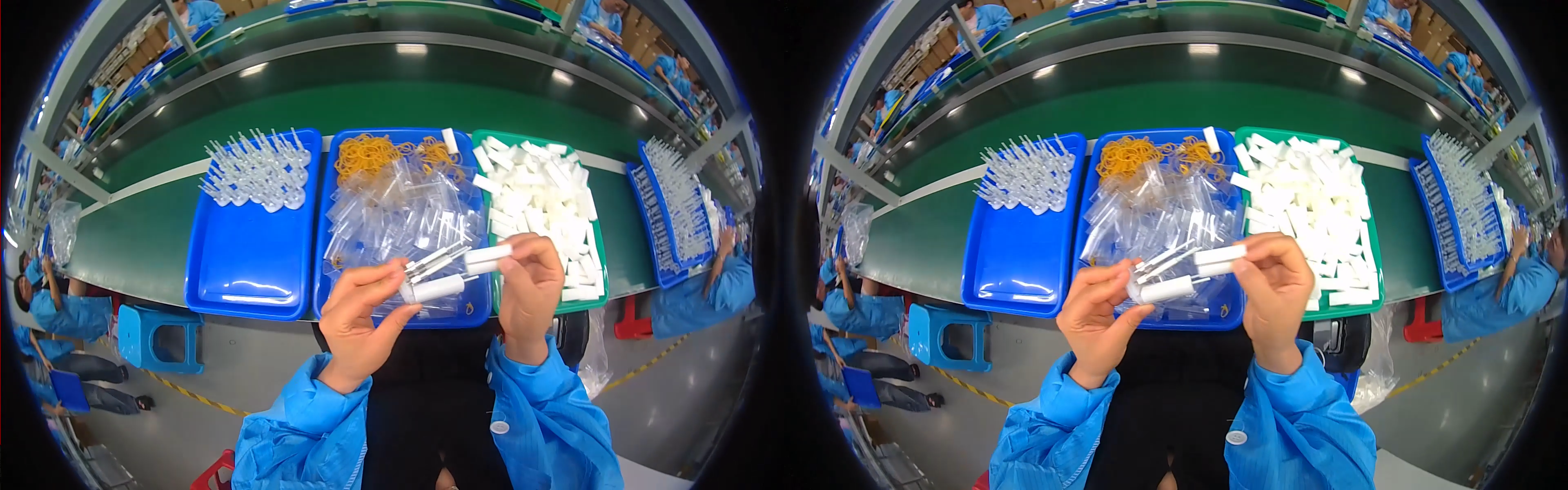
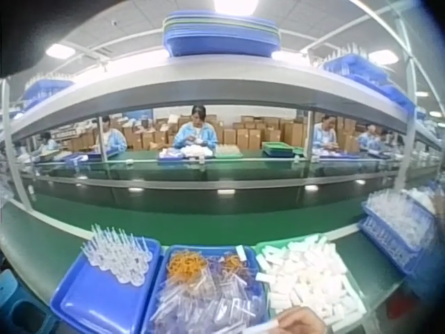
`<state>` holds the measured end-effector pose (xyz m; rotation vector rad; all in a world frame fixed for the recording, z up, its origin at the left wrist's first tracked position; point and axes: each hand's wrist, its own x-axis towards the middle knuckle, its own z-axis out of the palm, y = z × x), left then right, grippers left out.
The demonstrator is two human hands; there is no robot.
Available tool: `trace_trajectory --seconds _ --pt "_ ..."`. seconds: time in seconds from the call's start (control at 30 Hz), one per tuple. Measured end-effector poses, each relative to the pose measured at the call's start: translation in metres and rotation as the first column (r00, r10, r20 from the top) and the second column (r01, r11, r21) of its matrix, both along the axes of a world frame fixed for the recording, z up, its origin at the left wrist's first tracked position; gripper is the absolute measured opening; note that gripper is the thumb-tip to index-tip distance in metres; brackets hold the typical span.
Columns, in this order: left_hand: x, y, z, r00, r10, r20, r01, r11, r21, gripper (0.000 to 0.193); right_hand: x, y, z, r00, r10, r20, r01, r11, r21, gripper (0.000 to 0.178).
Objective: The person assembles small plastic components by hand, combining plastic tubes and white caps at a production line station.
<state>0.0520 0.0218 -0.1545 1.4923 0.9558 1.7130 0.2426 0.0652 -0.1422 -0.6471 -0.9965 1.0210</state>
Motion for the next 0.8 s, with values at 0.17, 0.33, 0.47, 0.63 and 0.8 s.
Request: trace_trajectory --seconds 0.17,0.33,0.47,0.63,0.8 --pt "0.004 -0.004 -0.003 1.0 0.022 -0.012 -0.022 1.0 0.005 0.04 -0.003 -0.006 0.002 0.999 0.038 0.0 -0.038 0.997 -0.066 0.014" --pt "0.006 -0.005 -0.003 0.992 0.06 -0.111 -0.057 0.998 0.033 0.039 -0.009 -0.01 0.002 0.991 0.067 0.113 -0.057 0.995 -0.087 0.016" --pt "0.004 -0.003 -0.001 0.982 0.063 -0.177 -0.06 0.998 0.023 0.041 -0.015 -0.015 0.003 0.977 0.129 0.168 -0.11 0.986 -0.123 0.02" --pt "0.005 -0.003 0.0 0.98 0.06 -0.192 -0.055 0.998 0.028 0.042 -0.009 -0.011 0.0 0.947 0.229 0.224 -0.206 0.971 -0.124 0.025" --pt "-0.003 -0.004 0.0 0.993 0.019 -0.117 -0.033 0.993 -0.115 0.042 0.038 0.005 0.015 0.742 -0.126 0.659 0.09 0.992 0.089 0.032"
